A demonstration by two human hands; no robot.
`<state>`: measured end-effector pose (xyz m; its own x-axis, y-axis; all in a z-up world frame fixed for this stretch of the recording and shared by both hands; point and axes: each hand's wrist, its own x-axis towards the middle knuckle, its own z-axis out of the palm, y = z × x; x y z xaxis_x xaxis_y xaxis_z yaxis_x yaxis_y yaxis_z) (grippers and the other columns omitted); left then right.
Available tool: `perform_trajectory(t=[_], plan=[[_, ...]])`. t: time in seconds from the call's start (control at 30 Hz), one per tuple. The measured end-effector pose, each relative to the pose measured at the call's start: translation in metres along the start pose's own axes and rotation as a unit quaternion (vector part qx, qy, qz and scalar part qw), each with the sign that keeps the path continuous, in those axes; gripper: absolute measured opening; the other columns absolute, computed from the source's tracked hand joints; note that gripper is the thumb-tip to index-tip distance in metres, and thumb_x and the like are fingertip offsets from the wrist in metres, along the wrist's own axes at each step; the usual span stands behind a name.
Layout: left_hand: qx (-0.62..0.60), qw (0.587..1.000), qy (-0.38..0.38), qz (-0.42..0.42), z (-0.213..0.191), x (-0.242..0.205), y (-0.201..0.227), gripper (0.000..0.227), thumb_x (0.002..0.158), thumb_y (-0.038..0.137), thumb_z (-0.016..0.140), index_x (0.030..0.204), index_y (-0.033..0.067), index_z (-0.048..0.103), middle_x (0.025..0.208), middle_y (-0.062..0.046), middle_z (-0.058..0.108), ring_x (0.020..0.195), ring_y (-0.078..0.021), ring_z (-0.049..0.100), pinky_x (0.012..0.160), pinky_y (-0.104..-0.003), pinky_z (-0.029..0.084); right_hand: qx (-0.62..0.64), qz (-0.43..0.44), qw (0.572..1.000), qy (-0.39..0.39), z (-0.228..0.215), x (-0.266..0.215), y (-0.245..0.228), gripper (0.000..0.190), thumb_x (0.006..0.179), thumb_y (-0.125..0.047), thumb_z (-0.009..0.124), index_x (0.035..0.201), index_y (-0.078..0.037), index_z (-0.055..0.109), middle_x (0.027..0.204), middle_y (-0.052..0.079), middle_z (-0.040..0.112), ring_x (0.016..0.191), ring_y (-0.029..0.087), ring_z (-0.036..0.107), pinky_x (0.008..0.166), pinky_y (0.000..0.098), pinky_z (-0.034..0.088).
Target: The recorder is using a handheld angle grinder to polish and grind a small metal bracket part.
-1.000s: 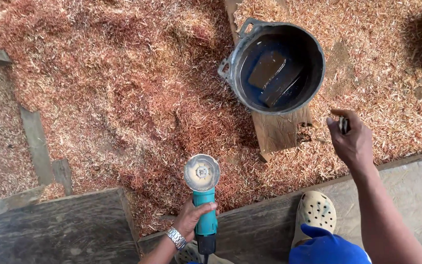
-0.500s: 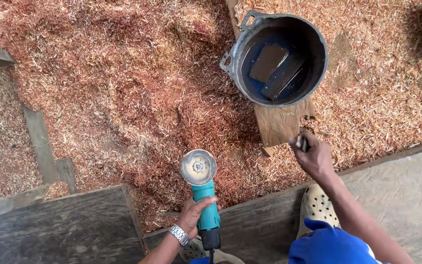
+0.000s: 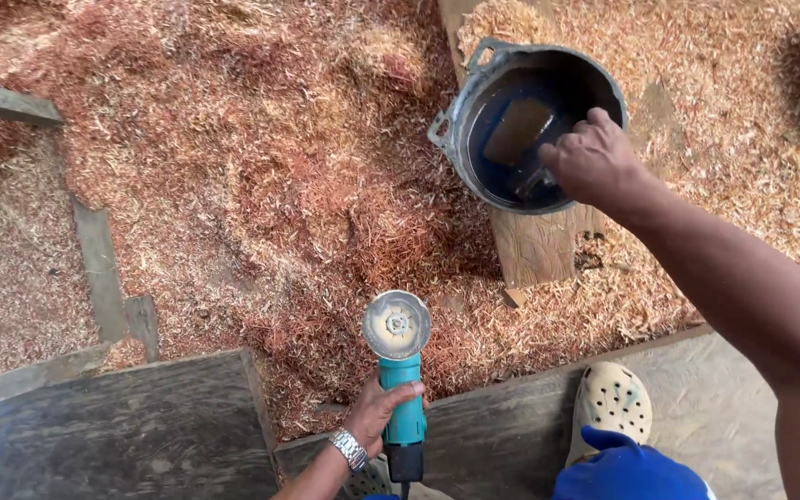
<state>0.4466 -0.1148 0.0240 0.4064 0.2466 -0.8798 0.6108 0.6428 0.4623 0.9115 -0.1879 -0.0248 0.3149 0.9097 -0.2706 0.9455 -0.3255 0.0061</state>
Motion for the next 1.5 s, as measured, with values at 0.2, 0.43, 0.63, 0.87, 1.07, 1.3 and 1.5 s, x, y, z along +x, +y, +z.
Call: perform_trajectory(t=[0.2, 0.43, 0.63, 0.87, 1.07, 1.3, 1.5], plan=[[-0.033, 0.999, 0.004, -0.017, 0.002, -0.005, -0.003, 0.059, 0.075, 0.025, 0.086, 0.12, 0.0032, 0.054, 0.09, -0.011, 0.071, 0.078, -0.02, 0.074, 0.067, -0.042, 0.065, -0.131, -0.066, 0.988, -0.041, 0.014, 0.019, 0.007, 0.009, 0.099, -0.026, 0.06, 0.101, -0.023, 0.068, 0.083, 0.002, 0.076, 0.085, 0.016, 0.072, 0.09, 0.0338, 0.042], [-0.024, 0.999, 0.01, -0.019, 0.0, -0.004, -0.001, 0.066, 0.072, 0.024, 0.087, 0.124, 0.006, 0.05, 0.096, -0.01, 0.068, 0.078, -0.0201, 0.073, 0.068, -0.041, 0.065, -0.169, -0.11, 0.979, -0.029, 0.017, 0.029, 0.025, 0.017, 0.1, -0.035, 0.058, 0.104, -0.023, 0.069, 0.09, -0.002, 0.075, 0.086, 0.013, 0.07, 0.094, 0.0325, 0.042], [-0.035, 0.999, 0.014, -0.021, -0.001, -0.005, 0.0, 0.069, 0.071, 0.025, 0.087, 0.126, 0.0056, 0.051, 0.095, -0.01, 0.068, 0.077, -0.0202, 0.073, 0.068, -0.04, 0.064, -0.068, -0.063, 0.986, -0.136, -0.026, 0.024, 0.027, 0.016, 0.102, -0.031, 0.057, 0.11, -0.025, 0.07, 0.081, -0.001, 0.075, 0.076, 0.013, 0.07, 0.1, 0.0362, 0.042], [-0.053, 0.999, -0.008, -0.006, -0.009, -0.006, -0.006, 0.064, 0.073, 0.025, 0.087, 0.122, 0.0017, 0.054, 0.095, -0.008, 0.068, 0.078, -0.0196, 0.074, 0.068, -0.04, 0.064, 0.115, 0.088, 0.972, -0.184, -0.04, -0.04, 0.05, 0.023, 0.103, -0.038, 0.062, 0.102, -0.02, 0.075, 0.074, 0.006, 0.075, 0.064, 0.02, 0.07, 0.069, 0.0412, 0.062], [-0.007, 1.0, 0.001, -0.008, -0.012, 0.001, -0.004, 0.06, 0.071, 0.024, 0.087, 0.118, 0.007, 0.054, 0.094, -0.008, 0.07, 0.076, -0.0185, 0.073, 0.068, -0.04, 0.065, 0.383, 0.145, 0.911, -0.041, -0.029, -0.134, -0.002, 0.035, 0.087, -0.046, 0.078, 0.089, -0.011, 0.076, 0.066, 0.007, 0.068, 0.055, 0.02, 0.063, 0.055, 0.042, 0.049], [0.005, 1.0, -0.019, 0.004, -0.008, 0.003, 0.001, 0.054, 0.075, 0.024, 0.085, 0.116, 0.0054, 0.056, 0.086, -0.008, 0.071, 0.073, -0.0179, 0.073, 0.066, -0.038, 0.064, 0.269, 0.143, 0.95, -0.069, 0.059, -0.146, -0.072, 0.032, 0.095, -0.046, 0.063, 0.094, -0.014, 0.067, 0.083, 0.005, 0.072, 0.07, 0.017, 0.067, 0.078, 0.0392, 0.049], [0.007, 1.0, -0.016, 0.01, -0.007, -0.002, 0.001, 0.052, 0.075, 0.022, 0.084, 0.116, 0.0069, 0.056, 0.088, -0.006, 0.07, 0.074, -0.0173, 0.073, 0.066, -0.038, 0.064, 0.116, 0.129, 0.98, -0.094, 0.091, -0.125, -0.1, 0.022, 0.101, -0.036, 0.053, 0.103, -0.015, 0.061, 0.096, 0.005, 0.07, 0.088, 0.018, 0.063, 0.091, 0.036, 0.039]])
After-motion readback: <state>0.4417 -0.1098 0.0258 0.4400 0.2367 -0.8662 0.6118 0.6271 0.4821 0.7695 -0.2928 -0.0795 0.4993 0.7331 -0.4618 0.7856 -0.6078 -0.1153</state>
